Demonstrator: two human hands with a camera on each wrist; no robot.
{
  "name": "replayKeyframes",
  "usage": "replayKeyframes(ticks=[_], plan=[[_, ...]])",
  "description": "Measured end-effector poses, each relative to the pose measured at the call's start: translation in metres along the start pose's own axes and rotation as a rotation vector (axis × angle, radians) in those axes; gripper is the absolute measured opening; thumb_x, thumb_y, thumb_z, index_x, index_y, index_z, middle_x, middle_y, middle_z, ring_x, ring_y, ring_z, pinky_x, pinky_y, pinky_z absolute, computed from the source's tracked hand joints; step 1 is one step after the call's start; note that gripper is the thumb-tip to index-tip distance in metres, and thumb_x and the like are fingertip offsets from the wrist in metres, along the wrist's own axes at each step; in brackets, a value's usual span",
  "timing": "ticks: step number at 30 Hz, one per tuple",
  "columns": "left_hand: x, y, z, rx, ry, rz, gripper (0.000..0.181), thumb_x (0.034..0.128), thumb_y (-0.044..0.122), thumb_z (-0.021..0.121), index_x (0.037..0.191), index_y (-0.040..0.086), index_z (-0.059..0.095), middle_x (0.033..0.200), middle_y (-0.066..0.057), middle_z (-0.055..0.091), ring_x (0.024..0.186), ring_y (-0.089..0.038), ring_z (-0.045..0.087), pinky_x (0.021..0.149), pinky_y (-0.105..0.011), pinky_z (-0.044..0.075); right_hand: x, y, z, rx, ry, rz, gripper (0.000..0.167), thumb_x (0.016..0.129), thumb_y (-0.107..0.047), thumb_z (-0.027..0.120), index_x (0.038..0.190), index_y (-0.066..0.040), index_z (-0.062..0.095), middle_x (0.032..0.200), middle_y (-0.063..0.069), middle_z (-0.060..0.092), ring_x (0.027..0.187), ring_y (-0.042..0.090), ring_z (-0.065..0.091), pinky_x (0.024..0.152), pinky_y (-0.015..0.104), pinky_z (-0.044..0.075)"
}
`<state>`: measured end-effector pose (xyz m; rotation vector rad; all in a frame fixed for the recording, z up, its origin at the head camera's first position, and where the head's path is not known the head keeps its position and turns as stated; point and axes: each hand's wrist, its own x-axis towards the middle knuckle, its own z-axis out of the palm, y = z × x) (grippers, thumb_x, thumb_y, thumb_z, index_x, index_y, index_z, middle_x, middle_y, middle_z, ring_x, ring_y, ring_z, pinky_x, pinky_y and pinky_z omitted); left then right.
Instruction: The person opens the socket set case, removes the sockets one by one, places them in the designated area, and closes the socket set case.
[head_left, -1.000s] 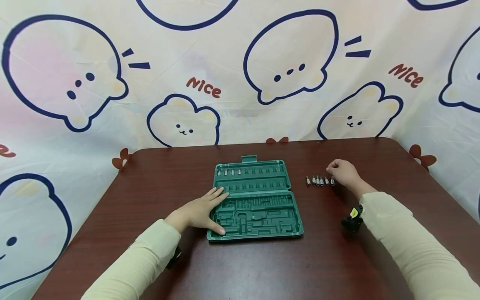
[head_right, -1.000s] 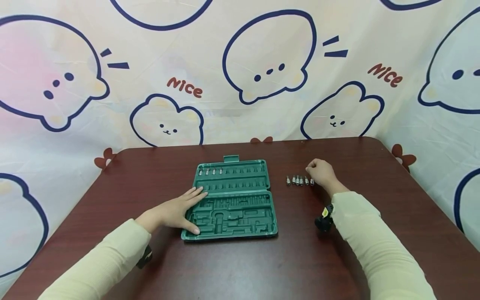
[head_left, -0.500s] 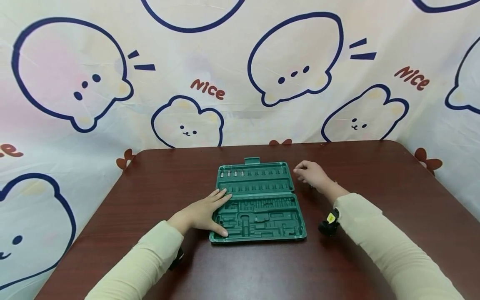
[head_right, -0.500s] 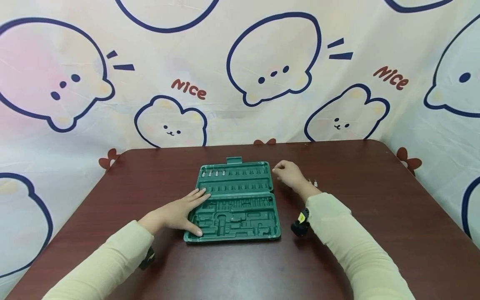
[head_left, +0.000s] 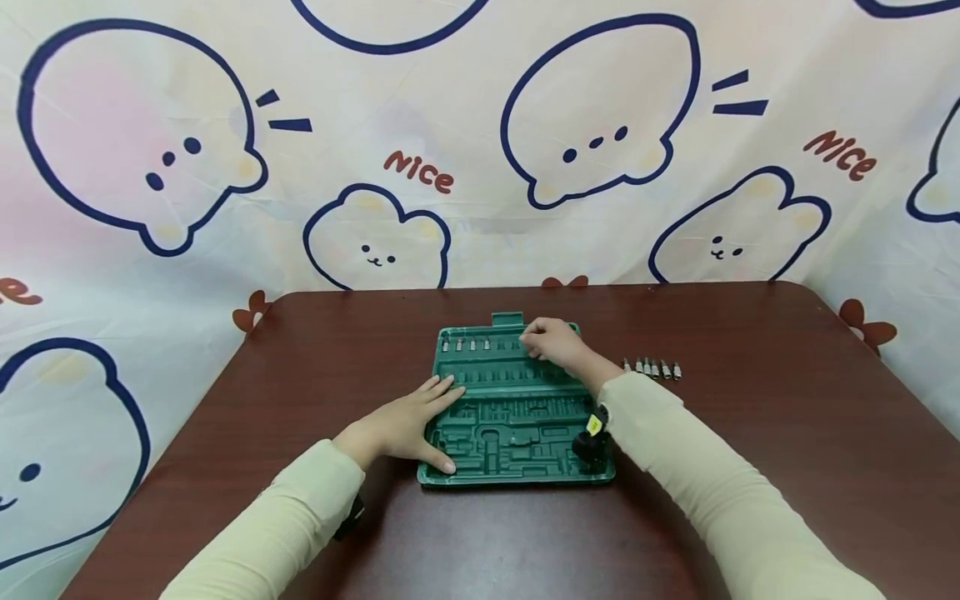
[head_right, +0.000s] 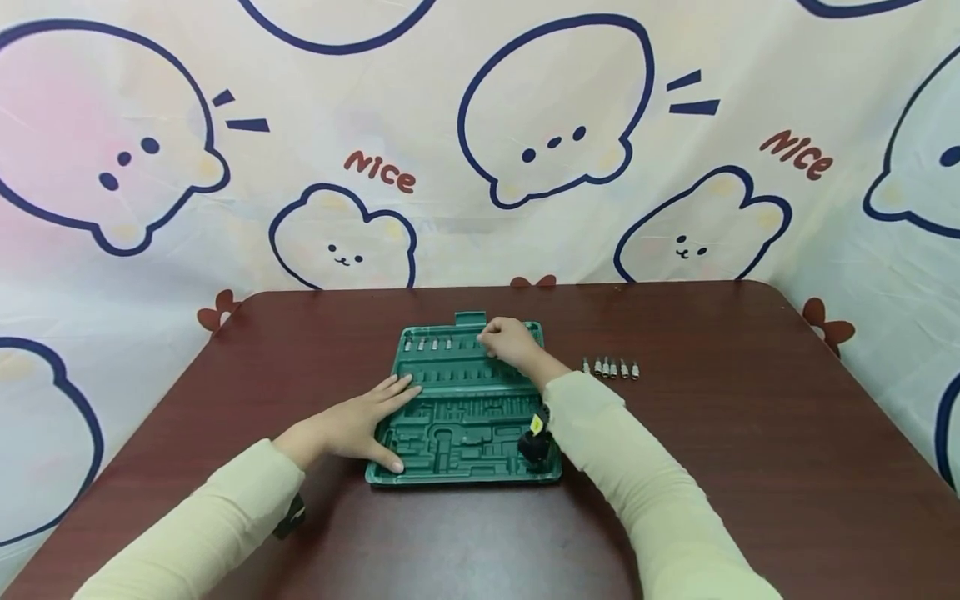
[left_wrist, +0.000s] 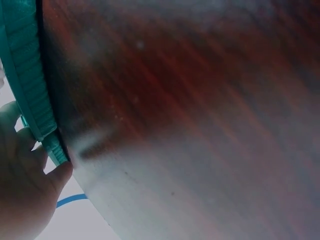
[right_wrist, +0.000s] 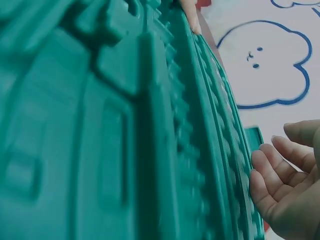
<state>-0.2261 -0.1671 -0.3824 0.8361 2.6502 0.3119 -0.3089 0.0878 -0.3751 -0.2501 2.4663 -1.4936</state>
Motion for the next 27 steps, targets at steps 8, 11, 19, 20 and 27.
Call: replayKeyframes(ticks=[8,11,19,20,27], plan=[[-0.001,0.000,0.000,-0.014,0.000,-0.003,0.106,0.0556,0.068,0.059,0.140,0.023,0.013,0.144,0.001,0.002,0.130,-0.018,-0.001,0.093,-0.043,0.029,0.025,-0.016,0.024,-0.036,-0.033,-0.014,0.022,0.090,-0.017,0.048,0.102,-0.002,0.056,0.100,0.009,0.053,0.087,0.021,0.052,0.074,0.034,0.042],[-0.001,0.000,-0.001,-0.017,0.000,-0.003,0.105,0.0562,0.067,0.060,0.140,0.023,0.014,0.144,0.001,0.002,0.130,-0.017,-0.001,0.093,-0.043,0.029,0.031,-0.019,0.028,-0.061,-0.032,-0.017,0.022,0.089,-0.016,0.049,0.103,-0.002,0.057,0.106,0.009,0.052,0.092,0.022,0.050,0.075,0.035,0.041],[-0.001,0.001,-0.002,-0.015,-0.004,-0.002,0.104,0.0571,0.066,0.061,0.140,0.023,0.014,0.144,0.001,0.003,0.130,-0.018,-0.001,0.094,-0.043,0.027,0.044,-0.015,0.032,-0.112,-0.054,-0.006,0.024,0.090,-0.013,0.047,0.109,-0.003,0.058,0.119,0.012,0.048,0.104,0.025,0.046,0.082,0.038,0.039],[-0.001,0.001,-0.002,-0.016,-0.006,-0.003,0.104,0.0572,0.065,0.061,0.140,0.023,0.014,0.144,0.001,0.003,0.130,-0.018,-0.001,0.094,-0.043,0.027,0.045,-0.015,0.034,-0.116,-0.060,-0.004,0.025,0.090,-0.013,0.047,0.109,-0.002,0.058,0.118,0.012,0.048,0.105,0.025,0.046,0.082,0.038,0.039],[-0.001,0.001,-0.002,-0.014,-0.003,0.001,0.104,0.0569,0.066,0.060,0.140,0.024,0.014,0.144,0.001,0.003,0.130,-0.018,-0.002,0.095,-0.042,0.026,0.051,-0.017,0.043,-0.248,-0.054,-0.006,0.021,0.090,-0.011,0.044,0.098,-0.002,0.062,0.100,0.010,0.056,0.065,0.017,0.048,0.063,0.029,0.040]])
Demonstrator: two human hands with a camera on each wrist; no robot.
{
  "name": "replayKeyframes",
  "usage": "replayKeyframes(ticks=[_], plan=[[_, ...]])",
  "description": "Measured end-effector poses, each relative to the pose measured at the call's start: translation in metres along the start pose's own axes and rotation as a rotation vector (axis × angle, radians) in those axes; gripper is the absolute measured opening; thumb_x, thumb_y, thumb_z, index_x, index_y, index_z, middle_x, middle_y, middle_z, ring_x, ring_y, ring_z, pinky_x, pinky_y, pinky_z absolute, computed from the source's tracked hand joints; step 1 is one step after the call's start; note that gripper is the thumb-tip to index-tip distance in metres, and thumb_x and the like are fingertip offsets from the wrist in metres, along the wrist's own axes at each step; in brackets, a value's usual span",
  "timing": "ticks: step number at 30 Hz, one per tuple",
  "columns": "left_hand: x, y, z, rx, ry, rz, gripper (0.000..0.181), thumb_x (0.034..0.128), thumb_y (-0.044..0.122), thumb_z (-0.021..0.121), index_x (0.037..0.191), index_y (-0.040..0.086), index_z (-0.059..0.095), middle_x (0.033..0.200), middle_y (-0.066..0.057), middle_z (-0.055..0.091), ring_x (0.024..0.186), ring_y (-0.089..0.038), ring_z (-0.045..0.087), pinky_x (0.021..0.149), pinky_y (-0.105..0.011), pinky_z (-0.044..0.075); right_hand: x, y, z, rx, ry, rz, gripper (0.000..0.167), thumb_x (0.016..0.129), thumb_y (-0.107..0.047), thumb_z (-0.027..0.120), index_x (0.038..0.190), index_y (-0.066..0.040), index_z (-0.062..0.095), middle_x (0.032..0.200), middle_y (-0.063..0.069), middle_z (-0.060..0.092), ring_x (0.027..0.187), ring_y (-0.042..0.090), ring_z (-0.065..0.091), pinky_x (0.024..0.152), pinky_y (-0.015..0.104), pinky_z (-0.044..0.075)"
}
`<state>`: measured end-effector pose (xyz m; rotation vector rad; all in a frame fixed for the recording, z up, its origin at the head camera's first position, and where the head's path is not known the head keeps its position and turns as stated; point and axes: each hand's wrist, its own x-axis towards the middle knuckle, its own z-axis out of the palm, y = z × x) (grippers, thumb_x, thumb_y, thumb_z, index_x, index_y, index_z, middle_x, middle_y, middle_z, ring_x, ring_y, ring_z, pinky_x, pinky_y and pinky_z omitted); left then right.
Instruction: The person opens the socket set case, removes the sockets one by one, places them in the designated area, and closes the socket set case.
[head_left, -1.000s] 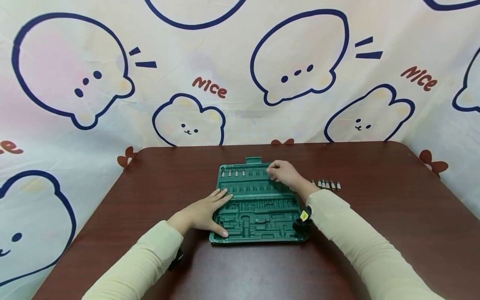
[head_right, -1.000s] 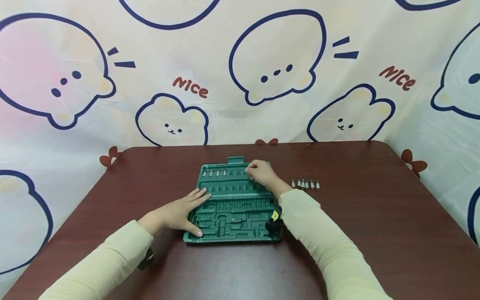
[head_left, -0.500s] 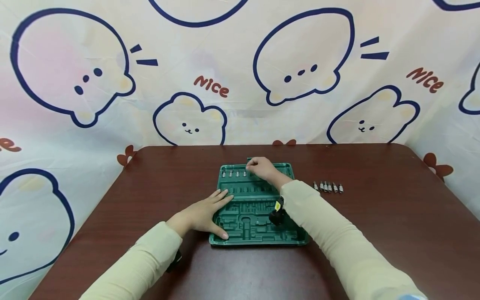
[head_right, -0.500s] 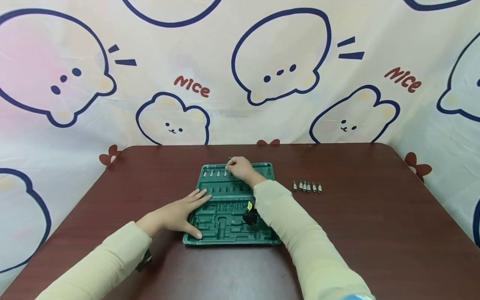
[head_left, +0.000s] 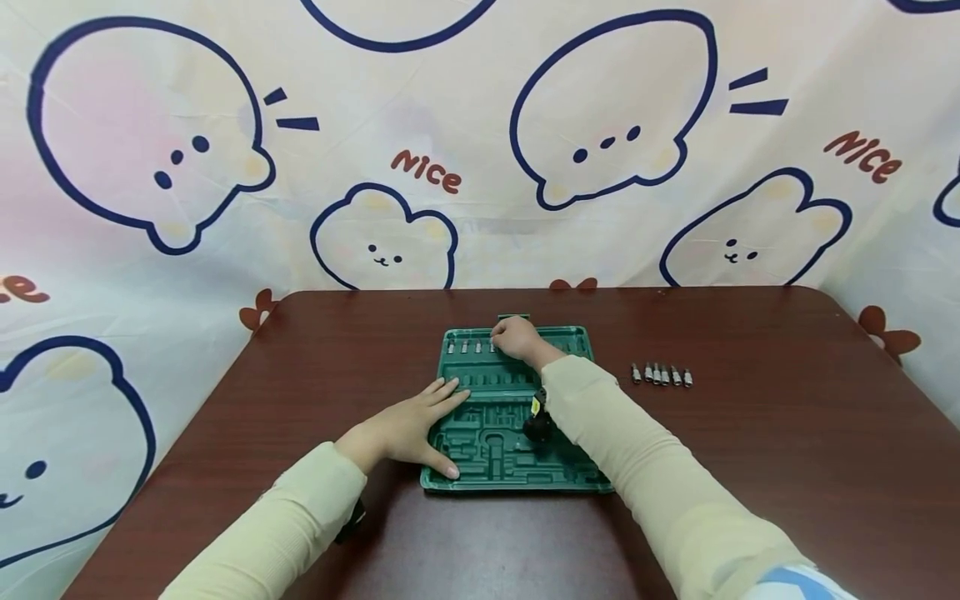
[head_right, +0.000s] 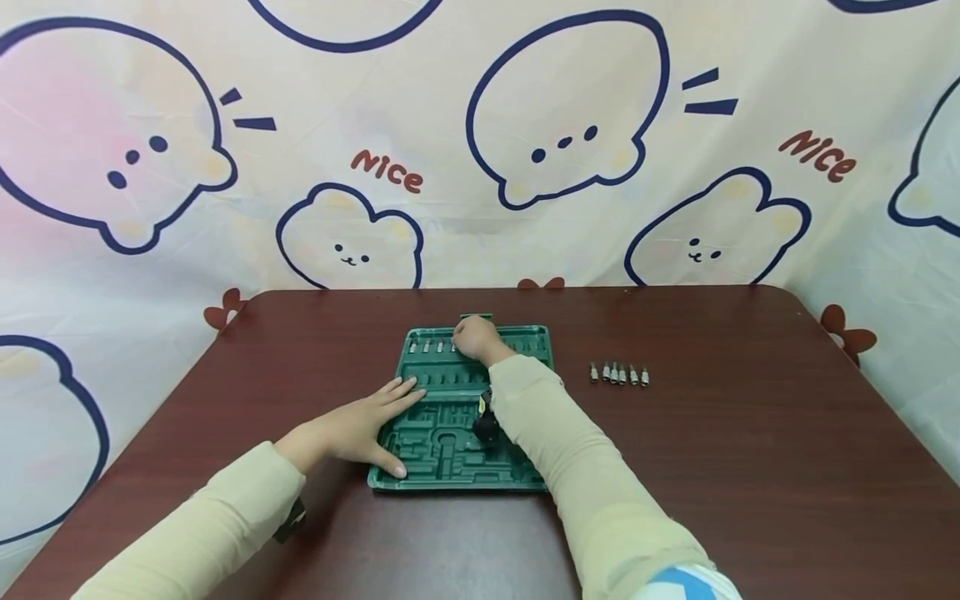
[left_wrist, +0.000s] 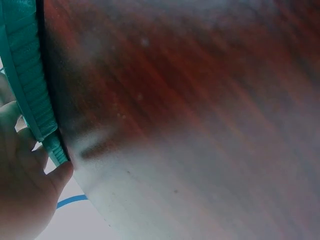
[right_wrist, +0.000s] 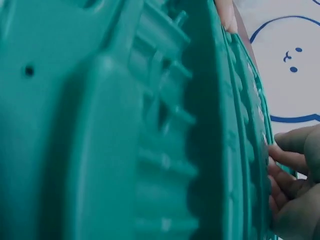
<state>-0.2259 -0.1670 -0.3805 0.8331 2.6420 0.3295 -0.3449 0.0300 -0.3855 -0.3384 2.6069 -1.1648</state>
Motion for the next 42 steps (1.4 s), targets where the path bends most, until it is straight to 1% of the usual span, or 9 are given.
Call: replayKeyframes(ticks=[5,12,19,22,24,28,32,35,42], plan=[[0.000,0.000,-0.001,0.003,0.001,-0.003,0.105,0.0565,0.066,0.060,0.140,0.023,0.014,0.144,0.002,0.003,0.130,-0.017,-0.002,0.095,-0.042,0.025,0.002,-0.008,0.005,-0.125,0.066,0.049,0.041,0.091,-0.014,0.040,0.051,-0.010,0.043,0.048,0.001,0.033,0.040,0.013,0.024,0.044,0.026,0.026],[0.001,0.002,0.000,-0.008,-0.013,0.000,0.104,0.0570,0.066,0.060,0.140,0.025,0.014,0.144,0.002,0.002,0.129,-0.017,-0.003,0.095,-0.043,0.026,0.001,-0.014,0.008,-0.242,0.119,0.194,0.043,0.091,-0.023,0.044,0.049,-0.012,0.045,0.047,0.003,0.036,0.047,0.017,0.033,0.050,0.030,0.029],[0.001,0.002,-0.002,-0.002,-0.003,-0.003,0.104,0.0563,0.066,0.061,0.140,0.024,0.014,0.144,0.003,0.003,0.129,-0.017,-0.002,0.094,-0.043,0.027,0.005,-0.015,0.003,0.001,0.098,0.246,0.029,0.090,-0.018,0.047,0.065,-0.005,0.055,0.056,0.005,0.042,0.053,0.017,0.042,0.056,0.030,0.039],[0.001,0.002,-0.003,-0.003,-0.007,-0.003,0.104,0.0567,0.065,0.061,0.140,0.024,0.014,0.144,0.002,0.003,0.129,-0.017,-0.002,0.094,-0.042,0.027,0.004,-0.014,0.003,0.094,0.108,0.212,0.020,0.090,-0.013,0.047,0.086,0.001,0.061,0.086,0.010,0.055,0.079,0.022,0.052,0.076,0.034,0.041],[0.001,0.001,-0.003,-0.007,-0.012,-0.001,0.104,0.0571,0.065,0.061,0.140,0.024,0.014,0.144,0.002,0.002,0.129,-0.017,-0.002,0.094,-0.043,0.027,0.002,-0.013,0.003,0.142,0.118,0.188,0.018,0.089,-0.011,0.047,0.095,0.001,0.060,0.110,0.011,0.052,0.100,0.025,0.047,0.091,0.041,0.032],[0.000,0.001,-0.001,-0.010,-0.011,0.000,0.103,0.0575,0.064,0.061,0.140,0.023,0.014,0.144,0.001,0.003,0.130,-0.018,-0.002,0.094,-0.043,0.027,0.001,-0.010,0.005,0.221,0.132,0.149,0.013,0.088,-0.007,0.050,0.096,0.000,0.055,0.129,0.009,0.039,0.114,0.028,0.037,0.095,0.047,0.022],[0.000,0.001,0.000,-0.009,-0.005,0.000,0.104,0.0572,0.064,0.062,0.140,0.023,0.015,0.144,0.001,0.003,0.130,-0.018,-0.001,0.094,-0.043,0.027,0.003,-0.007,0.007,0.277,0.135,0.144,0.013,0.088,-0.005,0.049,0.098,0.001,0.054,0.125,0.013,0.042,0.099,0.028,0.045,0.075,0.038,0.039],[0.000,0.002,0.001,-0.010,0.000,0.004,0.104,0.0568,0.065,0.062,0.140,0.023,0.015,0.144,0.001,0.004,0.130,-0.018,-0.001,0.094,-0.043,0.027,0.003,-0.004,0.006,0.307,0.132,0.169,0.013,0.089,-0.006,0.047,0.099,0.001,0.053,0.117,0.014,0.046,0.088,0.025,0.047,0.061,0.031,0.038],[-0.001,0.001,0.000,-0.010,-0.002,-0.013,0.104,0.0565,0.065,0.061,0.140,0.024,0.015,0.144,0.002,0.004,0.130,-0.018,-0.001,0.094,-0.043,0.027,0.003,-0.006,-0.005,0.495,0.185,0.178,0.021,0.091,-0.010,0.043,0.106,0.004,0.051,0.105,0.014,0.053,0.092,0.025,0.048,0.066,0.031,0.039]])
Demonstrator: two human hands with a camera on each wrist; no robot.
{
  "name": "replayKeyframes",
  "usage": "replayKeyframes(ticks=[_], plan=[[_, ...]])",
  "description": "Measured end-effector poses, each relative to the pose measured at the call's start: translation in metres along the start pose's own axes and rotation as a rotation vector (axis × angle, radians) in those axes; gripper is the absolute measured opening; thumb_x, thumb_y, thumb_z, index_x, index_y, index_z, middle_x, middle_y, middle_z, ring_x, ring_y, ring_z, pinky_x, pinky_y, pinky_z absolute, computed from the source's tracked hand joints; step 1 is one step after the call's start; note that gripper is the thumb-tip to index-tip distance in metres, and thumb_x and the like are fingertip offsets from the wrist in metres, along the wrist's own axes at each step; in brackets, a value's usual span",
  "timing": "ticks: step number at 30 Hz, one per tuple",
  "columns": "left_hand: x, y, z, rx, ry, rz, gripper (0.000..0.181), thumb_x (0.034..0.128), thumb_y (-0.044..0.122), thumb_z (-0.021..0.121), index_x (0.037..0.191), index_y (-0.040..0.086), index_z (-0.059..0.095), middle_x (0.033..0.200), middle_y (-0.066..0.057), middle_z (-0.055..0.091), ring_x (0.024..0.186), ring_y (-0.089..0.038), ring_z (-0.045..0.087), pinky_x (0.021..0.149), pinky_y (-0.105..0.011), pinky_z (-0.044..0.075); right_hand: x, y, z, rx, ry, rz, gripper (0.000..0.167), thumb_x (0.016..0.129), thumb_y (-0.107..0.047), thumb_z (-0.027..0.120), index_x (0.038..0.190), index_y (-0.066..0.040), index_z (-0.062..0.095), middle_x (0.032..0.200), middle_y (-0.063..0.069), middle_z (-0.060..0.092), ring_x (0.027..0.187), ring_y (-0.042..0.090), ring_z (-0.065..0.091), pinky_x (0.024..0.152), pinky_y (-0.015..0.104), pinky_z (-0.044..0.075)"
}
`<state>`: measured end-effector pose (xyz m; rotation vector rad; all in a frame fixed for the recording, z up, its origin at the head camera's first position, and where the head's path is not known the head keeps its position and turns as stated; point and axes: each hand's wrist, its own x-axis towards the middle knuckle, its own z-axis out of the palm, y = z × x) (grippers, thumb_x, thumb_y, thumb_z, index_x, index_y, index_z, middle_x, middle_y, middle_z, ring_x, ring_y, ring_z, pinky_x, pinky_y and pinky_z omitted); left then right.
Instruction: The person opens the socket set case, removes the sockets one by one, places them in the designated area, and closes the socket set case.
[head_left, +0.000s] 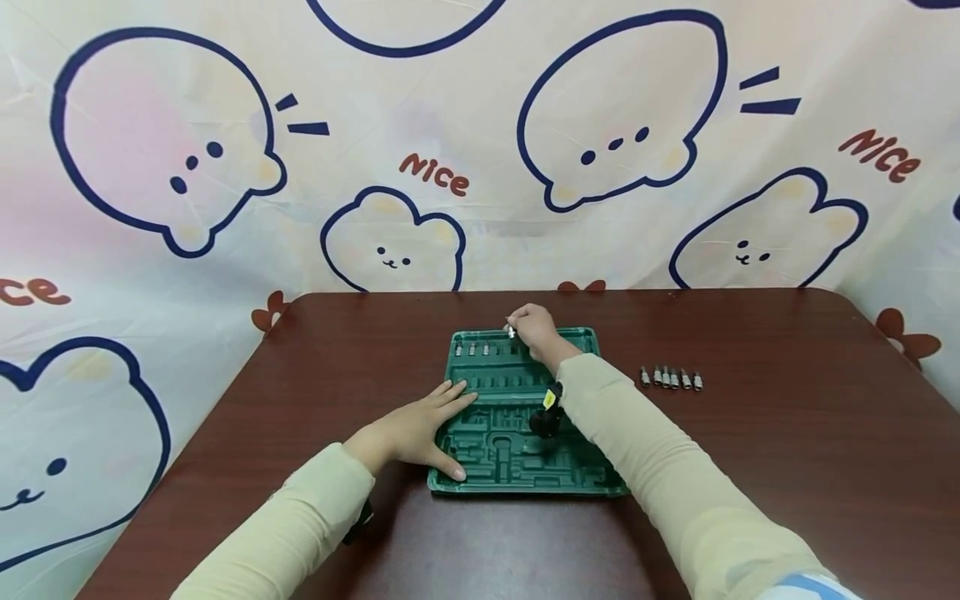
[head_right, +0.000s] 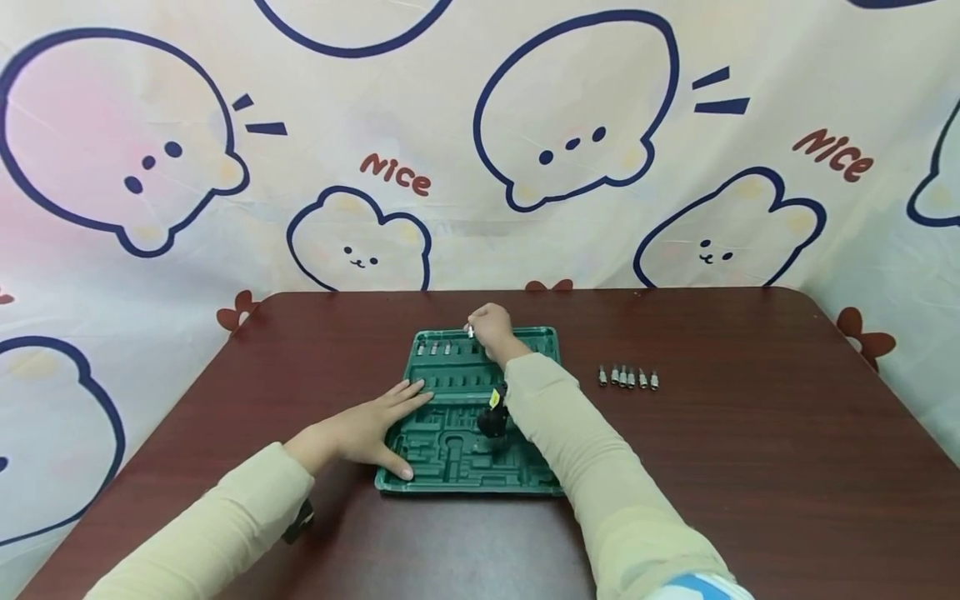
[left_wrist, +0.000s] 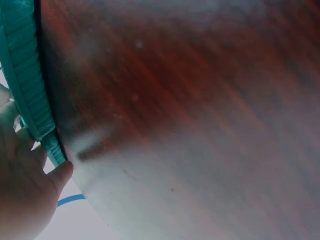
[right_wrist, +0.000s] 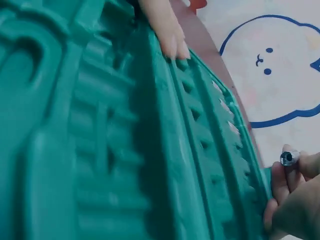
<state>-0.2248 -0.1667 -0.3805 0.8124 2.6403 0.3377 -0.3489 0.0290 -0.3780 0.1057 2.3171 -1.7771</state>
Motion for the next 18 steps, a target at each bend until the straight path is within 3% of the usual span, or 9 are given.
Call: replayKeyframes(ticks=[7,13,18], plan=[[0.004,0.001,-0.004,0.022,-0.034,-0.005,0.104,0.0577,0.064,0.062,0.140,0.023,0.014,0.144,0.002,0.003,0.130,-0.018,-0.002,0.095,-0.042,0.026,-0.015,-0.005,-0.015,-0.066,-0.018,0.038,0.017,0.091,-0.010,0.044,0.102,0.000,0.053,0.106,0.013,0.051,0.097,0.026,0.047,0.077,0.037,0.039],[0.004,0.003,-0.006,0.027,-0.045,-0.008,0.103,0.0589,0.062,0.063,0.140,0.022,0.014,0.144,0.001,0.003,0.130,-0.019,-0.002,0.095,-0.043,0.026,-0.034,-0.008,-0.035,-0.069,-0.010,0.065,0.026,0.092,-0.010,0.042,0.112,0.000,0.053,0.112,0.014,0.049,0.105,0.027,0.043,0.087,0.041,0.035],[0.001,0.003,-0.005,0.013,-0.039,-0.015,0.103,0.0584,0.062,0.063,0.140,0.023,0.014,0.144,0.001,0.003,0.130,-0.019,-0.002,0.094,-0.043,0.027,-0.046,-0.006,-0.058,-0.070,0.018,0.071,0.027,0.092,-0.012,0.042,0.112,0.000,0.055,0.117,0.013,0.047,0.113,0.027,0.037,0.092,0.043,0.029]])
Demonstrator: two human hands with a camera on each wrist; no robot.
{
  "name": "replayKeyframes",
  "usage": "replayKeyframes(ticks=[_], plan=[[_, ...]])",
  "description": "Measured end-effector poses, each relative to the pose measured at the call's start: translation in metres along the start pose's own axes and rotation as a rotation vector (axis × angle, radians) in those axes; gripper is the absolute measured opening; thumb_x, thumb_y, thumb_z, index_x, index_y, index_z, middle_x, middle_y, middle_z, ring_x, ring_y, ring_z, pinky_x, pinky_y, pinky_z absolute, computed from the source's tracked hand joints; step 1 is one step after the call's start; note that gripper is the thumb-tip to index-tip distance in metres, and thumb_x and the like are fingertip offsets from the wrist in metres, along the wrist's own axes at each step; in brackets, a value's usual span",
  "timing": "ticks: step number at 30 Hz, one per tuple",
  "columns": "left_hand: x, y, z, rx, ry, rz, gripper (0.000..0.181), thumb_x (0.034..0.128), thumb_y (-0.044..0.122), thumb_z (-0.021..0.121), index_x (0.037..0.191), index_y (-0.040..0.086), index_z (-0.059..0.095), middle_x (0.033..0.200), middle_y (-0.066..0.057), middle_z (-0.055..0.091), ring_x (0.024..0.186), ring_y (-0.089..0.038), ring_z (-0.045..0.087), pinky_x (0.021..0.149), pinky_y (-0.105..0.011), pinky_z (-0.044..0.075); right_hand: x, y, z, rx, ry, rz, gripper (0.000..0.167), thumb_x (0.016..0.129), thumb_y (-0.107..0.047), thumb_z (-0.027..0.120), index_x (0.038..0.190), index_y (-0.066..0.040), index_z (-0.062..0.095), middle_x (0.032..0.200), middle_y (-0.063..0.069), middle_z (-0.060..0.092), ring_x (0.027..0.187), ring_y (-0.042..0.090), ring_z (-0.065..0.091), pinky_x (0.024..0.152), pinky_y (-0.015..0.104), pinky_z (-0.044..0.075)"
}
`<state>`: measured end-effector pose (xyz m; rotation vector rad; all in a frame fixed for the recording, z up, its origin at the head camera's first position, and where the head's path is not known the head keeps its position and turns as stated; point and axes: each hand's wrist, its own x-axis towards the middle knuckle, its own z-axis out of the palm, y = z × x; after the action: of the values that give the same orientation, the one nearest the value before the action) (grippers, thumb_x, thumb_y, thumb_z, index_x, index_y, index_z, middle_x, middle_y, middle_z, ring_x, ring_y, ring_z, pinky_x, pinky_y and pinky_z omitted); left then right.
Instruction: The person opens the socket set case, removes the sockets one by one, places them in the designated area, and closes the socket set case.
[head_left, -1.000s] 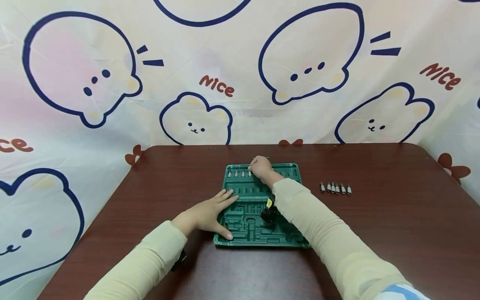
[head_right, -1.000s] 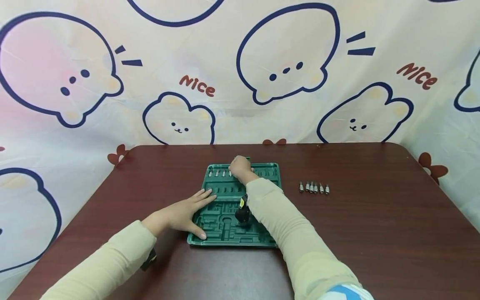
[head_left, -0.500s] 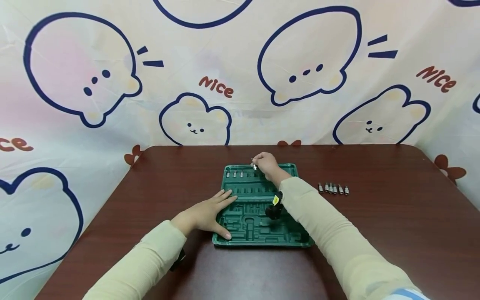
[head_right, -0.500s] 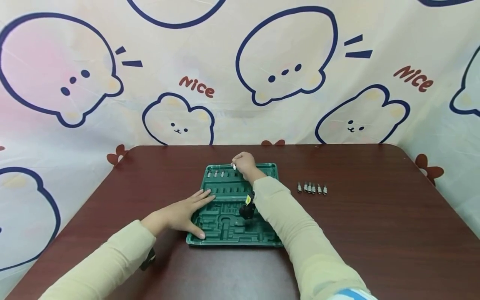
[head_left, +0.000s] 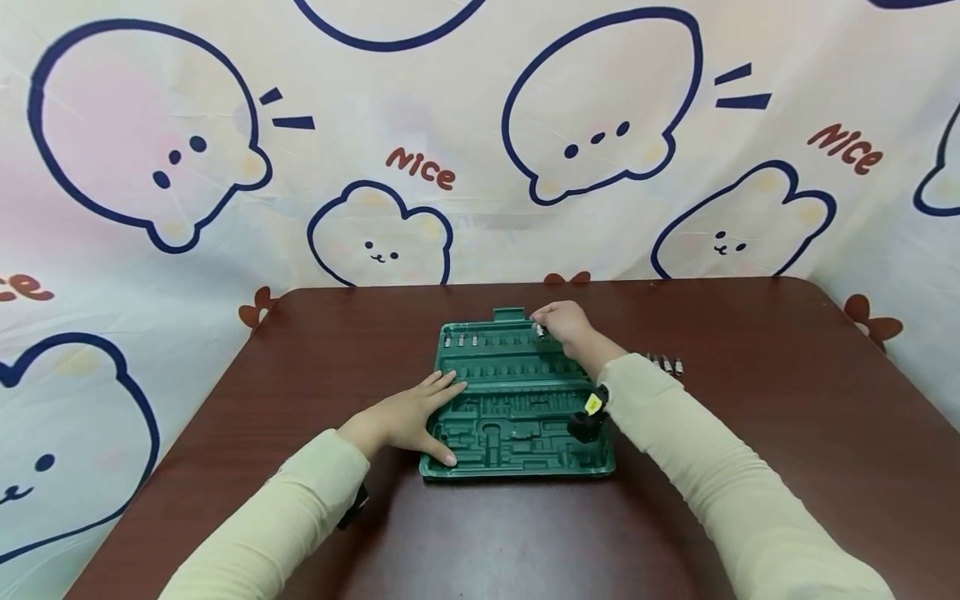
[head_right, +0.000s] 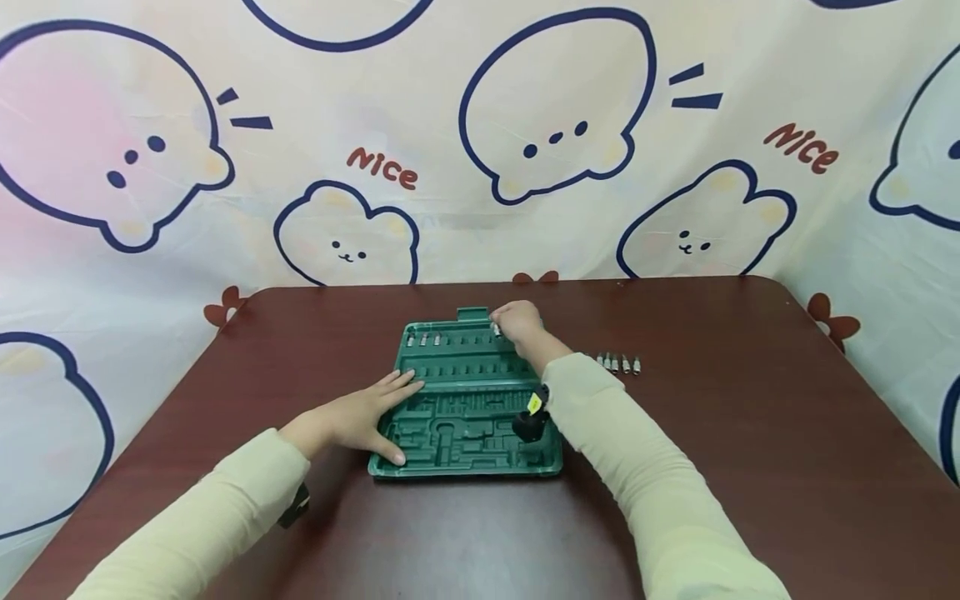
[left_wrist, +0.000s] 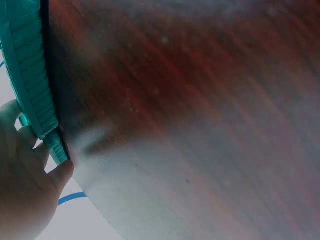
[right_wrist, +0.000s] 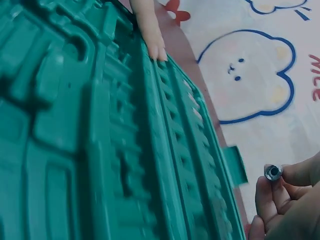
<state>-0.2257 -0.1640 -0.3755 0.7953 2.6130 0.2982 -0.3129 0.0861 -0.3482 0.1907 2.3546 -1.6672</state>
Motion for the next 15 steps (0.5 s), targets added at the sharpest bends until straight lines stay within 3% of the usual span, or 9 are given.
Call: replayKeyframes(ticks=[10,15], plan=[[0.002,-0.004,0.001,0.007,0.012,0.009,0.104,0.0570,0.064,0.062,0.140,0.023,0.014,0.144,0.001,0.003,0.130,-0.019,-0.001,0.095,-0.044,0.026,-0.016,0.020,-0.059,-0.028,-0.001,-0.013,0.030,0.093,-0.016,0.040,0.116,0.001,0.049,0.125,0.015,0.038,0.120,0.031,0.027,0.095,0.050,0.020],[0.001,-0.004,0.002,-0.004,0.023,0.021,0.105,0.0569,0.065,0.062,0.140,0.023,0.013,0.144,0.001,0.003,0.130,-0.019,-0.001,0.094,-0.044,0.026,-0.025,0.037,-0.090,-0.051,0.032,-0.050,0.033,0.093,-0.017,0.041,0.118,0.004,0.045,0.120,0.018,0.040,0.115,0.033,0.032,0.093,0.047,0.025]])
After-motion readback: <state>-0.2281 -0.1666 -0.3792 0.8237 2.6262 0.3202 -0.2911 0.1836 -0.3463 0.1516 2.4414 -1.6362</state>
